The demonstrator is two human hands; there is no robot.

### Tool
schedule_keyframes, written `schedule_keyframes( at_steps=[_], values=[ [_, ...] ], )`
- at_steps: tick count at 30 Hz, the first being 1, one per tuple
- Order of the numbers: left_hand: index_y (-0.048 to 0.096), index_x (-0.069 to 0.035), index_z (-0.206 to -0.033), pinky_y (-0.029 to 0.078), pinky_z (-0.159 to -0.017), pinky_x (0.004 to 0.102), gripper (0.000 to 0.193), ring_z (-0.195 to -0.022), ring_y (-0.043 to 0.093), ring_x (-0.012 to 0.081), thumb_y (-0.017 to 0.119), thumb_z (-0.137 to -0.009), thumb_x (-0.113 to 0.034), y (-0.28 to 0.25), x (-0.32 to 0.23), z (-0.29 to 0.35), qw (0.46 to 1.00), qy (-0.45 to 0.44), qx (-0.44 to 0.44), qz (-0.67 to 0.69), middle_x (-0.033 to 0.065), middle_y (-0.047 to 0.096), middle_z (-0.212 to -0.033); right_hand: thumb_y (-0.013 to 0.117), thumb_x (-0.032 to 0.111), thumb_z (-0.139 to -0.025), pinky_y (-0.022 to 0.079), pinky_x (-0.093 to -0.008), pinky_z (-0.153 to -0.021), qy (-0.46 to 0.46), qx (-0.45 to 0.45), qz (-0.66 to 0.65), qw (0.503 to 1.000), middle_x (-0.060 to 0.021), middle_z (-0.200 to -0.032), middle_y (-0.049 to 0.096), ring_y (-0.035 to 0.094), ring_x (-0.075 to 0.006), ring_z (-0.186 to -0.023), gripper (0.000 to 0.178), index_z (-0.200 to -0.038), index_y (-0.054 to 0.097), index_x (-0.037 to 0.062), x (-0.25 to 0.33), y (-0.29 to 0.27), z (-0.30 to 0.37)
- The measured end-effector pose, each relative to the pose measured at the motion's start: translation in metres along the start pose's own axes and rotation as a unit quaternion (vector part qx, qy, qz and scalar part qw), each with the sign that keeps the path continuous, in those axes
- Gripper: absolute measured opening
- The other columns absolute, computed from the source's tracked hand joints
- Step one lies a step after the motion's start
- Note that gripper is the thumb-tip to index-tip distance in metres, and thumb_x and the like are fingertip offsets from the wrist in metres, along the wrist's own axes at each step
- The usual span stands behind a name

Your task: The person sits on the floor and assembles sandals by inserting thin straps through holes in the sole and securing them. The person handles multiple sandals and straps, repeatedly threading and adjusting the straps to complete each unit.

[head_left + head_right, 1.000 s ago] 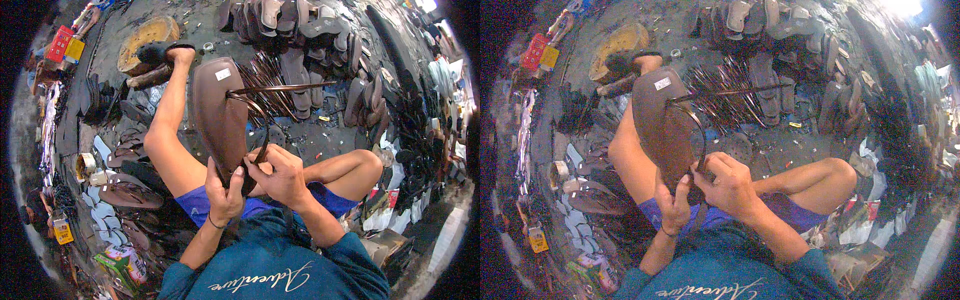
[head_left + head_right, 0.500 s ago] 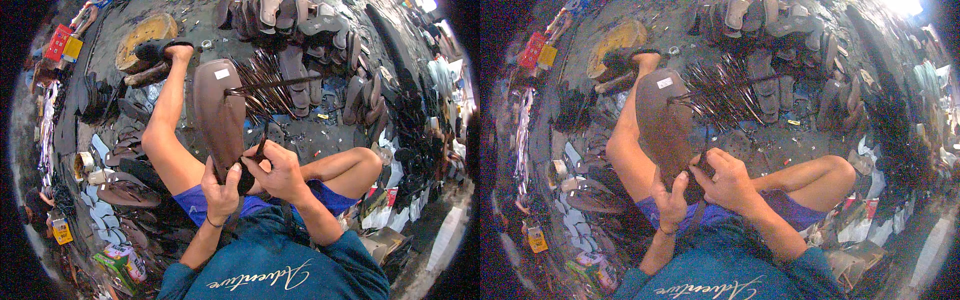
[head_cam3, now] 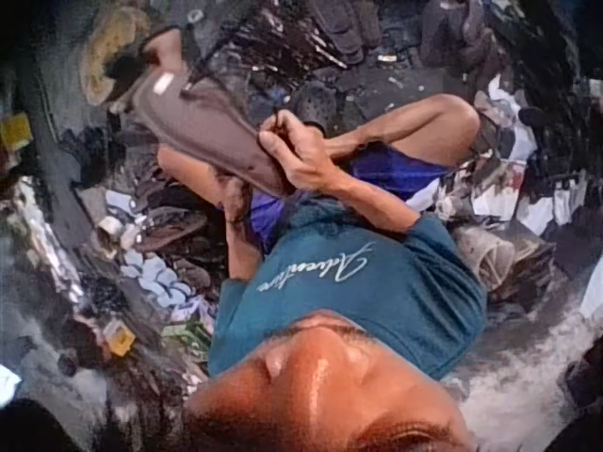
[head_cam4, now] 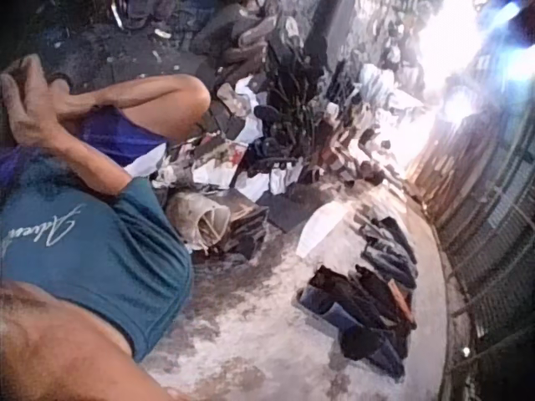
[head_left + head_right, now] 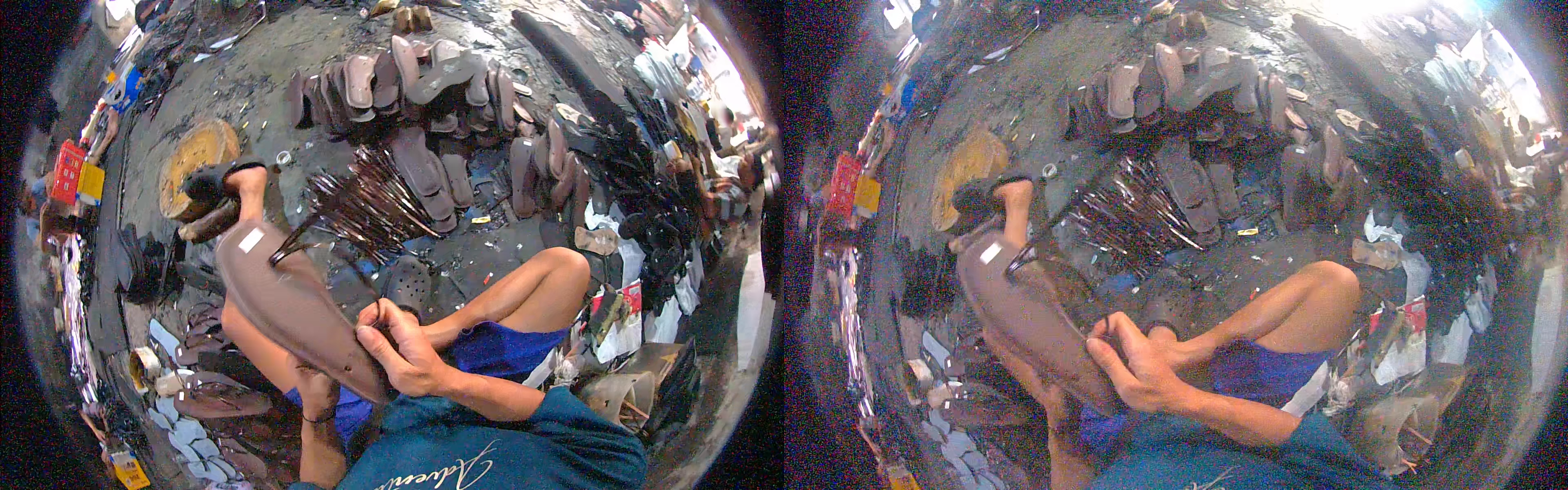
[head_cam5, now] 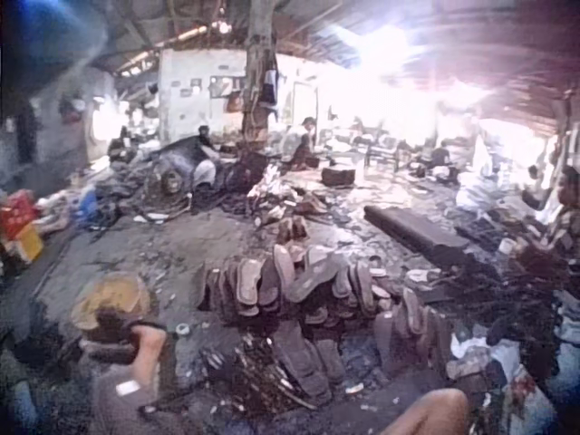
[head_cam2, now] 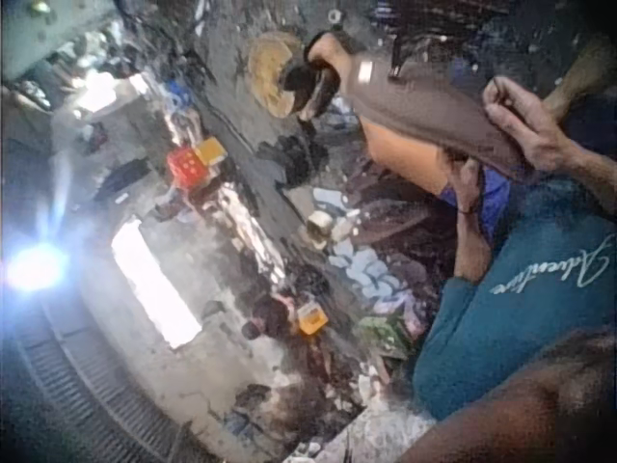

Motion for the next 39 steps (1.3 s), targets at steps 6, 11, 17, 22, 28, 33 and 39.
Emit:
schedule_keyframes(
  at_steps=[6,11,17,22,28,33,39],
  values=[
    [0.041,0.0,-0.14,0.044,-0.102,0.0375,0.075,-0.121,0.053,0.0227,0.082,-0.078,-0.014,-0.018,0.026,0.013,0.967,0.181,-0.084,-0.16,0.014,0.049,-0.139,0.052,0.016,-0.105,0.045,-0.0271,-0.082,0.003,-0.012,-0.193,0.981,-0.0025,-0.098,0.055,0.051,-0.0089,-0.092,0.012,-0.11,0.051,0.0045,0.004,0.003,-0.001],
    [0.042,0.002,-0.138,0.045,-0.098,0.0353,0.068,-0.118,0.054,0.0217,0.076,-0.083,-0.017,-0.013,0.017,-0.003,0.954,0.2,-0.143,-0.173,0.0132,0.051,-0.134,0.052,0.012,-0.104,0.043,-0.0226,-0.08,-0.01,-0.024,-0.145,0.989,-0.0004,-0.103,0.051,0.048,-0.0053,-0.092,0.012,-0.111,0.049,0.0031,0.013,-0.001,-0.01],
    [0.043,0.003,-0.136,0.047,-0.093,0.0327,0.06,-0.114,0.055,0.0206,0.07,-0.088,-0.02,-0.015,-0.017,-0.044,0.954,0.169,-0.206,-0.135,0.0123,0.054,-0.128,0.053,0.023,-0.104,0.049,-0.0317,-0.08,0.001,-0.048,-0.028,0.998,-0.006,-0.096,0.063,0.059,-0.0131,-0.089,0.019,-0.11,0.054,0.0051,0.013,-0.003,-0.02],
    [0.044,0.005,-0.135,0.048,-0.089,0.0305,0.055,-0.111,0.057,0.0197,0.064,-0.092,-0.023,0.014,-0.034,-0.048,0.989,0.068,-0.046,-0.121,0.0116,0.057,-0.123,0.063,0.009,-0.096,0.049,-0.032,-0.072,-0.027,-0.123,-0.014,0.992,-0.007,-0.088,0.057,0.058,-0.0176,-0.079,0.008,-0.097,0.056,0.0052,-0.001,-0.018,-0.027],
    [0.042,0.003,-0.136,0.048,-0.099,0.0333,0.053,-0.112,0.062,0.0187,0.065,-0.088,0.004,0.037,-0.014,-0.02,0.997,-0.032,0.042,-0.052,0.0133,0.063,-0.123,0.079,0.005,-0.081,0.049,-0.0312,-0.066,-0.152,-0.079,0.274,0.946,-0.0081,-0.083,0.06,0.06,-0.0183,-0.073,0.016,-0.09,0.066,0.0008,0.01,-0.024,-0.038],
    [0.045,0.003,-0.133,0.05,-0.096,0.033,0.048,-0.107,0.065,0.018,0.065,-0.089,0.001,0.039,-0.018,-0.018,0.998,-0.024,0.032,-0.058,0.011,0.066,-0.116,0.08,0.011,-0.081,0.049,-0.0298,-0.062,-0.035,-0.042,0.132,0.99,-0.0073,-0.078,0.065,0.064,-0.0164,-0.067,0.018,-0.085,0.065,0.001,0.021,-0.024,-0.035],
    [0.045,0.002,-0.133,0.051,-0.095,0.0331,0.049,-0.106,0.065,0.0179,0.064,-0.088,0.002,0.038,-0.021,-0.014,1.0,-0.018,-0.003,-0.024,0.0109,0.066,-0.116,0.076,0.011,-0.083,0.053,-0.0369,-0.066,-0.091,0.006,0.244,0.966,-0.0147,-0.081,0.065,0.068,-0.0316,-0.074,0.019,-0.09,0.062,0.0015,0.019,-0.029,-0.036]
  ],
)
Point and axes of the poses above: each hand's wrist, its own z-axis away from the middle knuckle, its own y-axis out of the palm, x = y × z, the point moved 4 cm from there along -z, towards the middle knuckle
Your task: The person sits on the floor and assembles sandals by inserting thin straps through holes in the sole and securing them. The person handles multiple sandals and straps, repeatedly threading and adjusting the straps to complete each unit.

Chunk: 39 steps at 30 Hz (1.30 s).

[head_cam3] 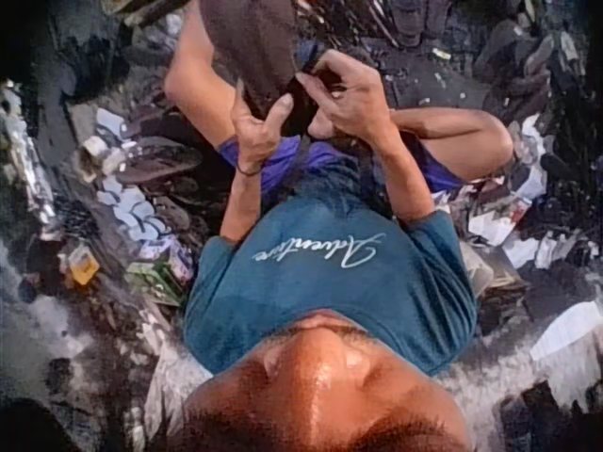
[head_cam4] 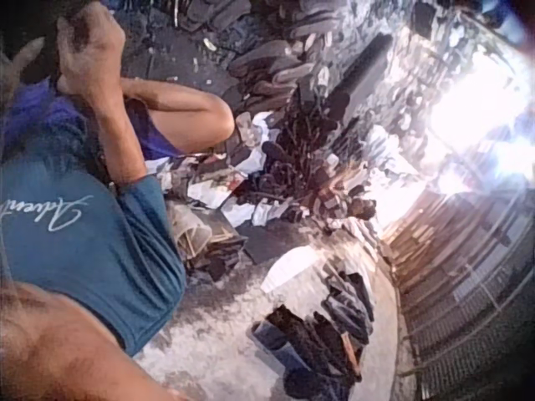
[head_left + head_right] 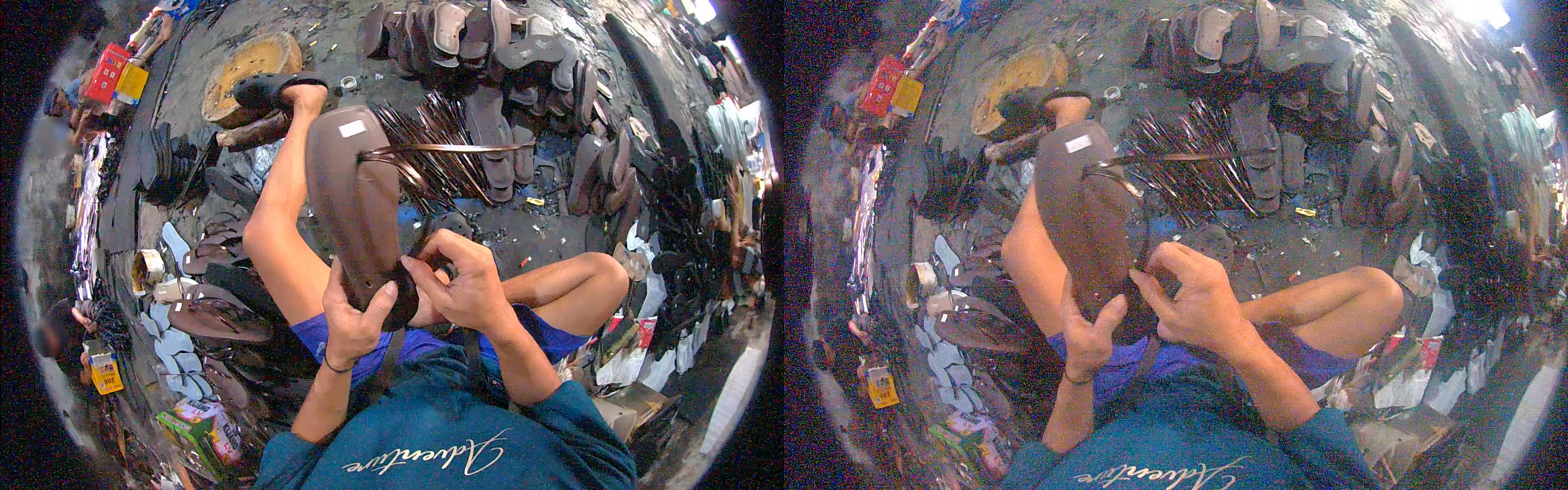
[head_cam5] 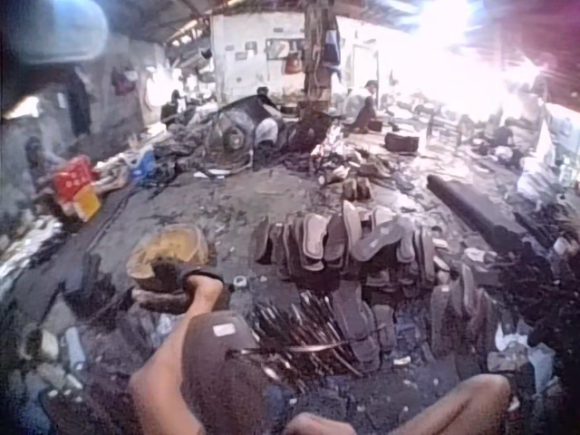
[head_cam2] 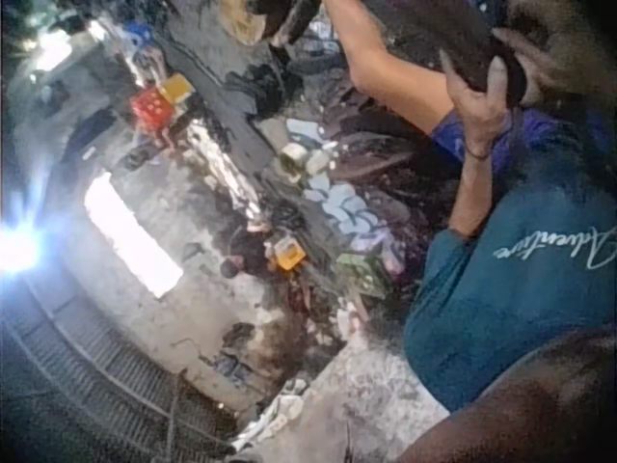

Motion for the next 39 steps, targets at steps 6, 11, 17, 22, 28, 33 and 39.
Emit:
schedule_keyframes(
  at_steps=[6,11,17,22,28,33,39],
  values=[
    [0.046,0.003,-0.133,0.05,-0.096,0.033,0.049,-0.105,0.065,0.0181,0.064,-0.087,0.001,0.0,0.003,-0.001,1.0,-0.018,0.004,0.0,0.0103,0.066,-0.114,0.076,0.011,-0.082,0.053,-0.039,-0.066,-0.042,-0.012,0.007,0.999,-0.0151,-0.084,0.062,0.066,-0.0327,-0.076,0.019,-0.089,0.06,0.0017,0.006,0.005,0.003],
    [0.046,0.003,-0.134,0.051,-0.096,0.034,0.051,-0.106,0.065,0.0197,0.065,-0.086,-0.001,0.0,0.006,-0.001,1.0,-0.016,0.015,-0.002,0.0128,0.065,-0.117,0.075,0.012,-0.083,0.053,-0.0382,-0.067,-0.028,0.019,0.002,0.999,-0.0147,-0.085,0.06,0.066,-0.0314,-0.077,0.019,-0.087,0.061,0.0007,-0.008,0.01,0.003],
    [0.047,0.003,-0.134,0.052,-0.096,0.0358,0.057,-0.105,0.066,0.0218,0.065,-0.082,-0.009,0.001,-0.003,-0.003,0.955,-0.191,0.045,0.224,0.0143,0.064,-0.12,0.068,0.013,-0.094,0.053,-0.0312,-0.08,0.207,0.113,-0.427,0.873,-0.0042,-0.102,0.066,0.064,-0.0146,-0.091,0.016,-0.106,0.065,0.0038,-0.048,0.029,0.015],
    [0.045,0.002,-0.137,0.05,-0.097,0.0347,0.062,-0.107,0.064,0.0195,0.067,-0.081,-0.01,-0.008,0.015,0.0,0.955,-0.21,0.064,0.198,0.0115,0.063,-0.12,0.065,0.011,-0.096,0.054,-0.0284,-0.08,0.242,0.154,-0.62,0.73,-0.0006,-0.102,0.067,0.064,-0.0111,-0.091,0.012,-0.106,0.062,0.0068,-0.067,0.056,0.033],
    [0.044,0.002,-0.138,0.047,-0.101,0.035,0.066,-0.111,0.061,0.0206,0.071,-0.079,-0.01,-0.012,0.017,-0.002,0.97,-0.19,0.056,0.139,0.0109,0.062,-0.12,0.064,0.006,-0.093,0.054,-0.0292,-0.081,0.245,0.161,-0.557,0.777,-0.0024,-0.102,0.064,0.063,-0.0125,-0.094,0.023,-0.116,0.061,0.0046,-0.067,0.049,0.022],
    [0.047,0.003,-0.137,0.045,-0.103,0.035,0.075,-0.116,0.058,0.0204,0.085,-0.076,-0.019,-0.056,0.003,-0.018,0.917,-0.11,0.284,-0.257,0.011,0.057,-0.13,0.062,0.008,-0.098,0.052,-0.0311,-0.088,0.05,-0.038,-0.228,0.972,-0.01,-0.121,0.058,0.061,-0.0168,-0.104,0.04,-0.136,0.05,0.0026,-0.06,-0.006,-0.008],
    [0.06,0.005,-0.128,0.047,-0.099,0.0335,0.06,-0.109,0.063,0.0174,0.085,-0.077,-0.014,-0.106,-0.002,-0.015,0.94,-0.176,0.197,-0.217,0.0102,0.068,-0.117,0.058,0.027,-0.103,0.056,-0.0264,-0.07,0.253,-0.196,-0.461,0.828,-0.0017,-0.095,0.065,0.066,-0.0131,-0.083,0.031,-0.124,0.06,0.0036,-0.093,-0.024,-0.002]
  ],
)
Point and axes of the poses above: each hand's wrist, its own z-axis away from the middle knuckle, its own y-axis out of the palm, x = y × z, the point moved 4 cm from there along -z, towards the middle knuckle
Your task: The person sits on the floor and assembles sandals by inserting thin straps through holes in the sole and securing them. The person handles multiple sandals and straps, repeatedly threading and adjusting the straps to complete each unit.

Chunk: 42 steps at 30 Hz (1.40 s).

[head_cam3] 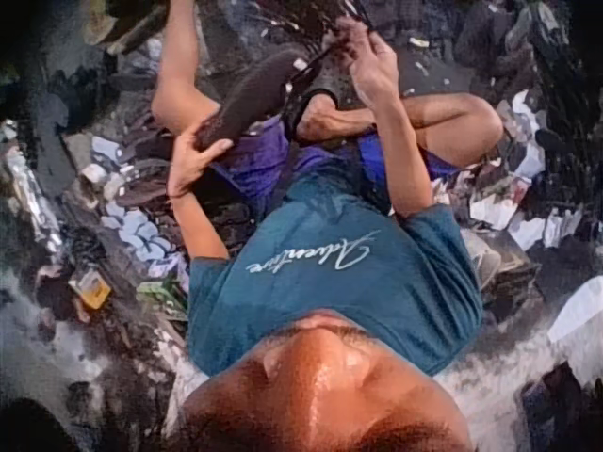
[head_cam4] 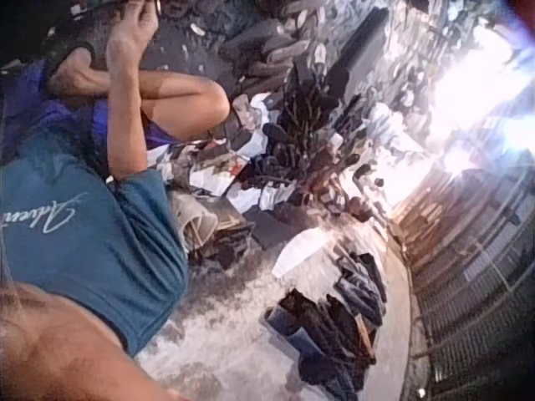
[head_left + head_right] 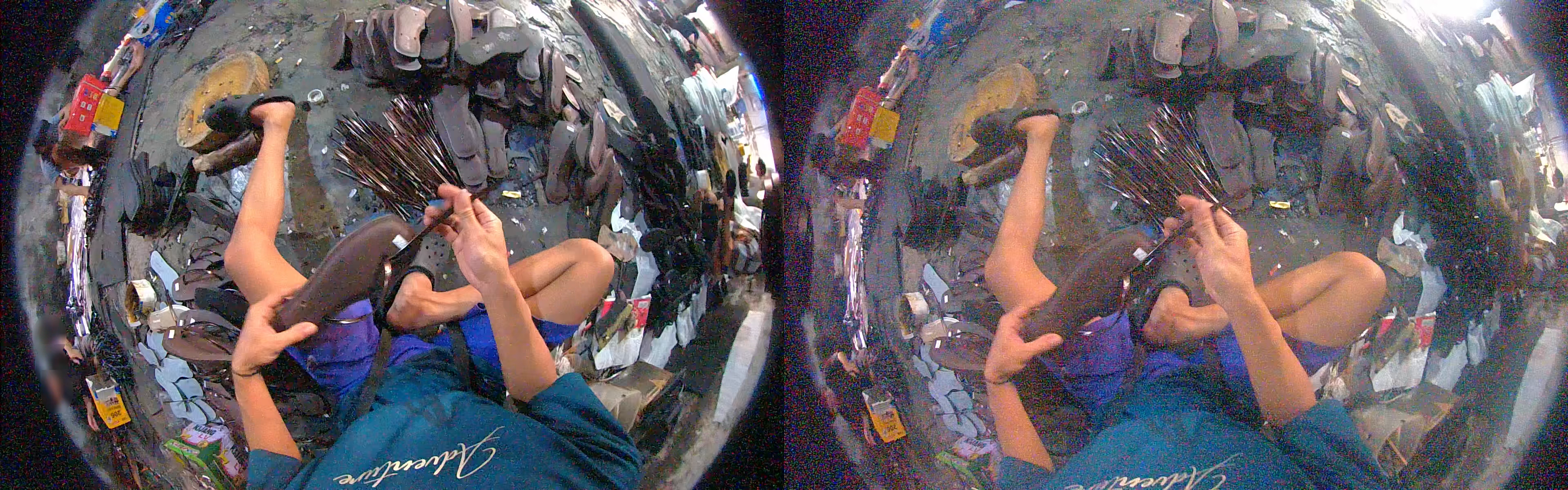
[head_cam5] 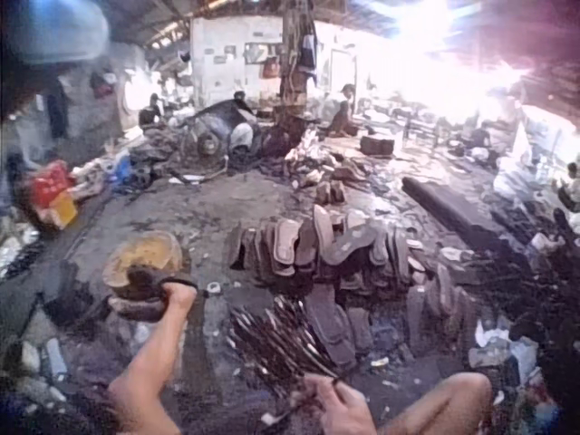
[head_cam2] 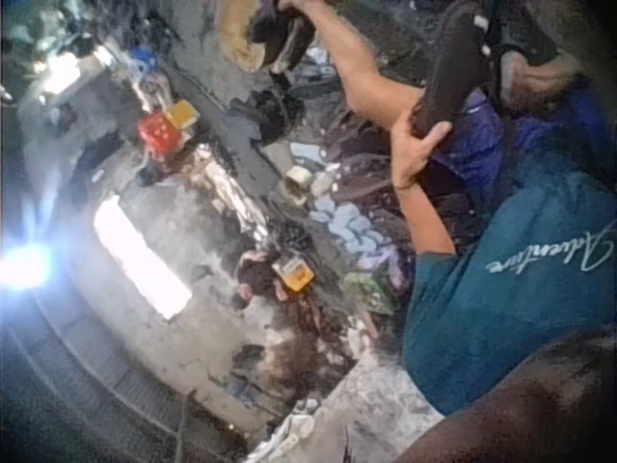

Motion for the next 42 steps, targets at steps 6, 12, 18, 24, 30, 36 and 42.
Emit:
schedule_keyframes(
  at_steps=[6,12,18,24,30,36,42],
  values=[
    [0.064,0.001,-0.119,0.053,-0.09,0.0394,0.039,-0.104,0.064,0.0245,0.06,-0.087,-0.021,0.003,0.02,0.018,0.792,0.065,-0.337,0.506,0.0118,0.068,-0.108,0.069,0.016,-0.096,0.046,-0.0221,-0.056,0.087,0.087,0.138,0.983,0.0017,-0.089,0.059,0.057,-0.0065,-0.07,0.036,-0.129,0.059,0.0081,-0.052,0.024,0.036],
    [0.061,0.002,-0.123,0.047,-0.102,0.0379,0.044,-0.116,0.062,0.0215,0.075,-0.082,-0.007,0.058,0.001,0.018,0.984,0.019,-0.164,0.072,0.0126,0.065,-0.128,0.077,0.016,-0.084,0.049,-0.0352,-0.068,-0.197,0.214,0.48,0.828,-0.0077,-0.086,0.066,0.064,-0.0241,-0.078,0.014,-0.096,0.075,0.0094,-0.046,0.059,0.082],
    [0.059,0.0,-0.126,0.049,-0.1,0.0345,0.048,-0.114,0.063,0.0193,0.075,-0.081,-0.003,0.065,-0.013,0.015,0.989,0.07,-0.121,0.056,0.011,0.065,-0.126,0.077,0.015,-0.08,0.046,-0.0405,-0.066,-0.236,0.216,0.525,0.789,-0.0065,-0.085,0.065,0.063,-0.0279,-0.078,0.013,-0.091,0.073,0.012,-0.04,0.058,0.091],
    [0.056,0.001,-0.129,0.049,-0.1,0.036,0.054,-0.115,0.062,0.0204,0.075,-0.079,-0.003,0.068,-0.009,0.014,0.989,0.119,-0.076,-0.033,0.0119,0.064,-0.123,0.076,0.01,-0.079,0.05,-0.0391,-0.069,-0.207,0.192,0.476,0.833,-0.0113,-0.086,0.064,0.063,-0.0316,-0.081,0.014,-0.091,0.07,0.0063,-0.046,0.059,0.098],
    [0.058,0.001,-0.126,0.048,-0.101,0.0361,0.049,-0.116,0.06,0.0218,0.073,-0.079,-0.004,0.067,0.007,0.018,0.988,-0.019,-0.043,0.144,0.0136,0.061,-0.127,0.077,0.009,-0.085,0.052,-0.0323,-0.074,-0.11,0.285,0.432,0.848,-0.0102,-0.086,0.066,0.066,-0.0211,-0.083,0.023,-0.103,0.065,0.0,-0.04,0.042,0.086],
    [0.056,-0.003,-0.131,0.048,-0.101,0.035,0.048,-0.116,0.061,0.0197,0.069,-0.086,-0.001,0.058,-0.004,0.007,0.976,0.073,-0.146,0.145,0.0087,0.065,-0.125,0.078,0.011,-0.085,0.054,-0.0386,-0.09,-0.081,0.198,0.447,0.869,-0.0184,-0.118,0.064,0.063,-0.0265,-0.109,0.047,-0.126,0.056,0.0028,-0.033,0.05,0.072],
    [0.039,0.002,-0.146,0.048,-0.107,0.0428,0.053,-0.132,0.05,0.0301,0.057,-0.096,-0.008,0.114,0.019,0.007,0.835,0.165,-0.22,0.476,0.0167,0.048,-0.145,0.071,0.015,-0.088,0.043,-0.0456,-0.108,-0.229,0.118,0.538,0.802,-0.0243,-0.144,0.045,0.048,-0.0425,-0.132,0.034,-0.12,0.061,0.0083,-0.007,0.043,0.015]
  ],
)
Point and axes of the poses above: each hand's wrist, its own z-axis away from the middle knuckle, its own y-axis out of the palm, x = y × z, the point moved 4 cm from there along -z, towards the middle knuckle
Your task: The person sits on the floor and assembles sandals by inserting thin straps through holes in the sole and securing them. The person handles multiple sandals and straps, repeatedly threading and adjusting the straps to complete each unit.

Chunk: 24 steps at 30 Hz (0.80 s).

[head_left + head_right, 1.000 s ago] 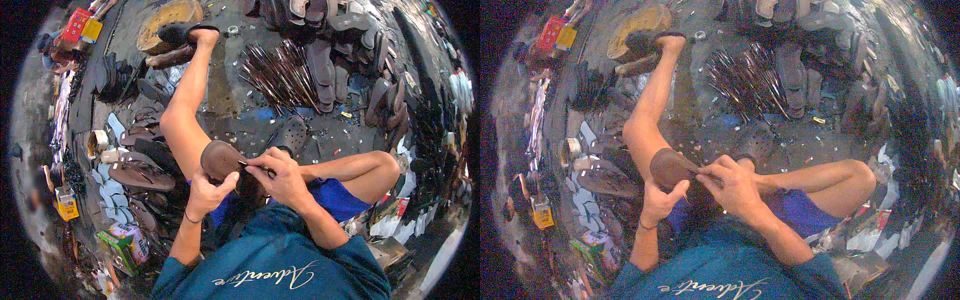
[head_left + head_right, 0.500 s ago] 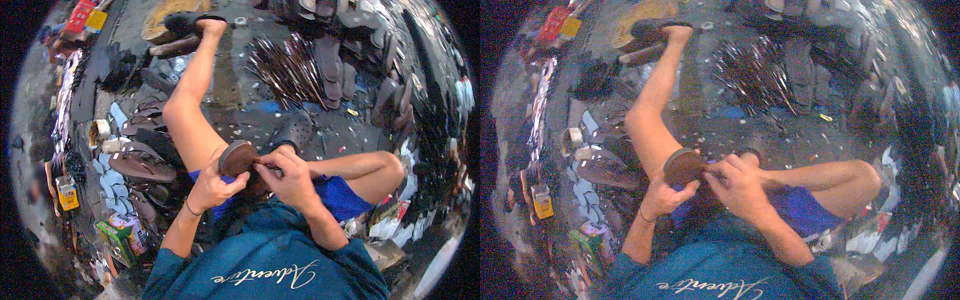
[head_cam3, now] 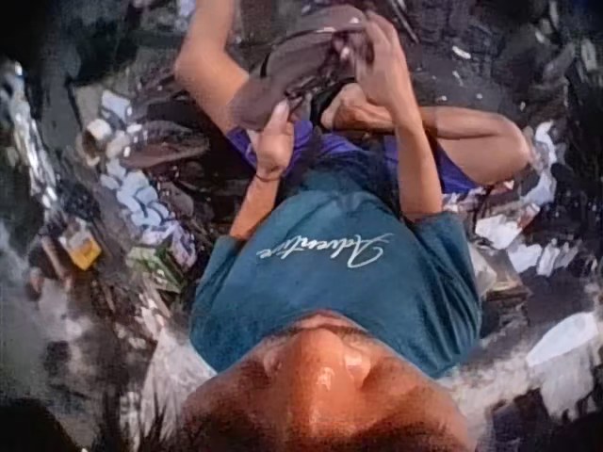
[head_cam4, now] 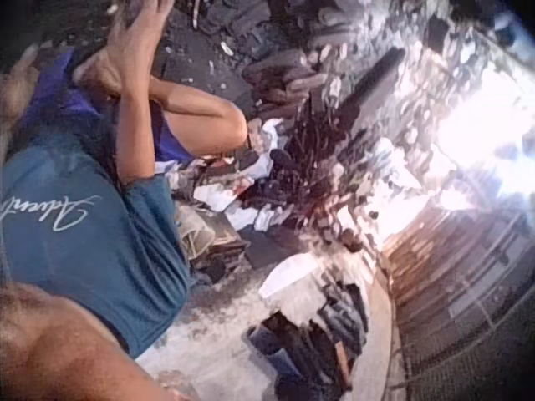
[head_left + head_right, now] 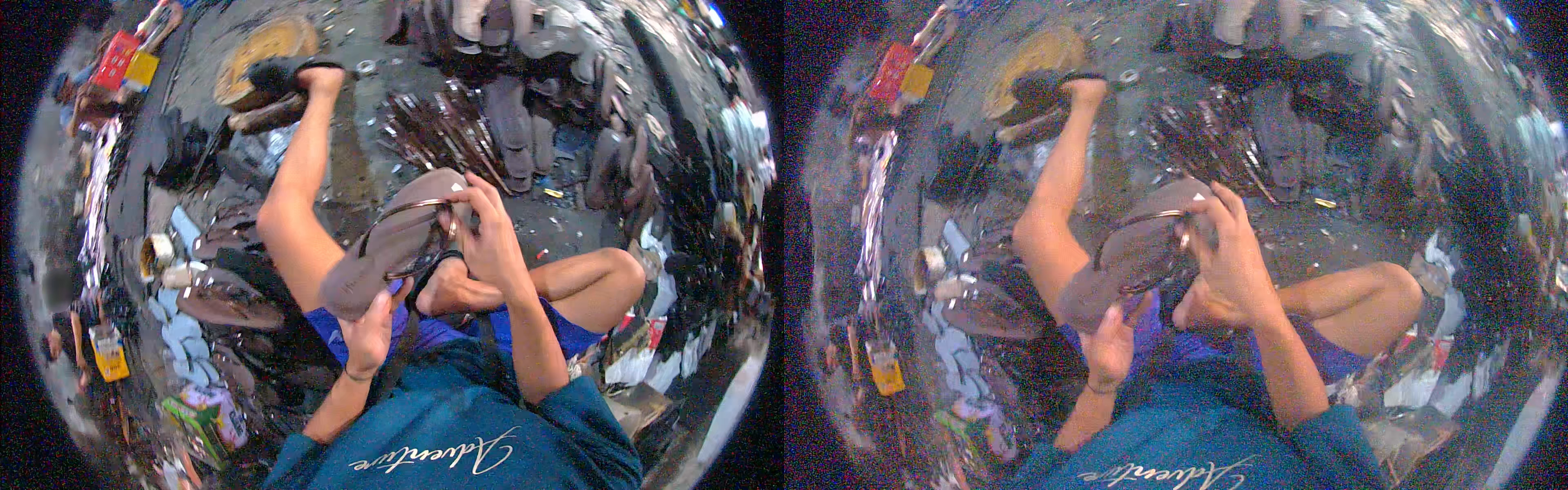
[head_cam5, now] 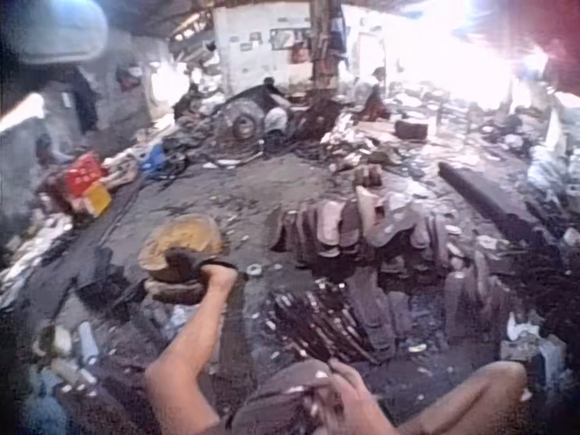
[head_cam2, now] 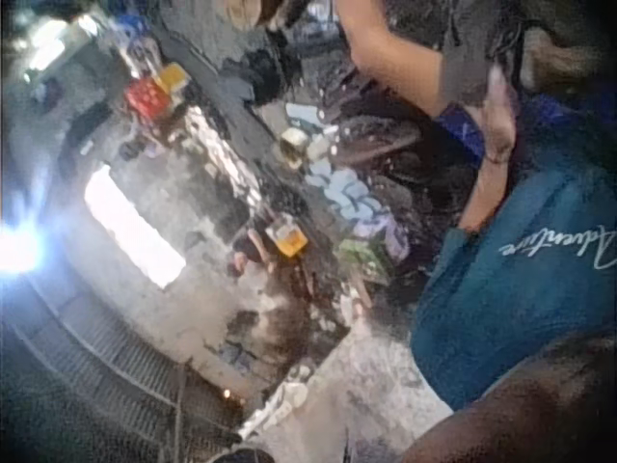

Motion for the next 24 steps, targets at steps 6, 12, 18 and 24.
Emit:
schedule_keyframes(
  at_steps=[6,12,18,24],
  values=[
    [0.061,-0.001,-0.119,0.05,-0.095,0.0341,0.027,-0.106,0.064,0.0186,0.062,-0.096,-0.015,-0.033,0.013,0.0,0.956,-0.283,0.071,0.039,0.0086,0.067,-0.114,0.068,0.0,-0.085,0.051,-0.0369,-0.086,-0.074,0.103,-0.049,0.991,-0.0139,-0.139,0.057,0.063,-0.0291,-0.117,0.016,-0.099,0.069,0.0076,0.01,-0.032,-0.035],
    [0.062,0.0,-0.118,0.051,-0.092,0.0315,0.029,-0.102,0.064,0.0183,0.063,-0.095,-0.017,-0.035,0.005,-0.012,0.94,-0.288,0.092,-0.157,0.0082,0.067,-0.113,0.071,0.004,-0.084,0.049,-0.0401,-0.098,-0.099,0.129,-0.092,0.982,-0.0167,-0.135,0.059,0.06,-0.0337,-0.12,0.015,-0.098,0.07,0.0072,-0.007,-0.013,-0.046],
    [0.022,0.004,-0.154,0.048,-0.098,0.032,0.085,-0.115,0.061,0.0212,0.073,-0.087,-0.011,0.0,-0.03,-0.082,0.918,-0.001,0.117,-0.379,0.0152,0.06,-0.13,0.079,0.019,-0.081,0.047,-0.0412,-0.101,-0.091,0.115,-0.114,0.983,-0.0208,-0.133,0.057,0.059,-0.0357,-0.119,0.038,-0.112,0.066,0.0038,-0.03,0.042,-0.1],
    [0.029,0.005,-0.151,0.043,-0.104,0.0361,0.075,-0.119,0.055,0.0233,0.071,-0.093,-0.018,-0.137,-0.143,-0.161,0.874,0.153,-0.117,-0.445,0.0174,0.05,-0.141,0.077,0.036,-0.081,0.04,-0.0497,-0.109,0.138,-0.11,0.375,0.91,-0.0279,-0.15,0.039,0.045,-0.0452,-0.132,0.072,-0.138,0.048,0.003,-0.201,-0.018,-0.165]
  ],
)
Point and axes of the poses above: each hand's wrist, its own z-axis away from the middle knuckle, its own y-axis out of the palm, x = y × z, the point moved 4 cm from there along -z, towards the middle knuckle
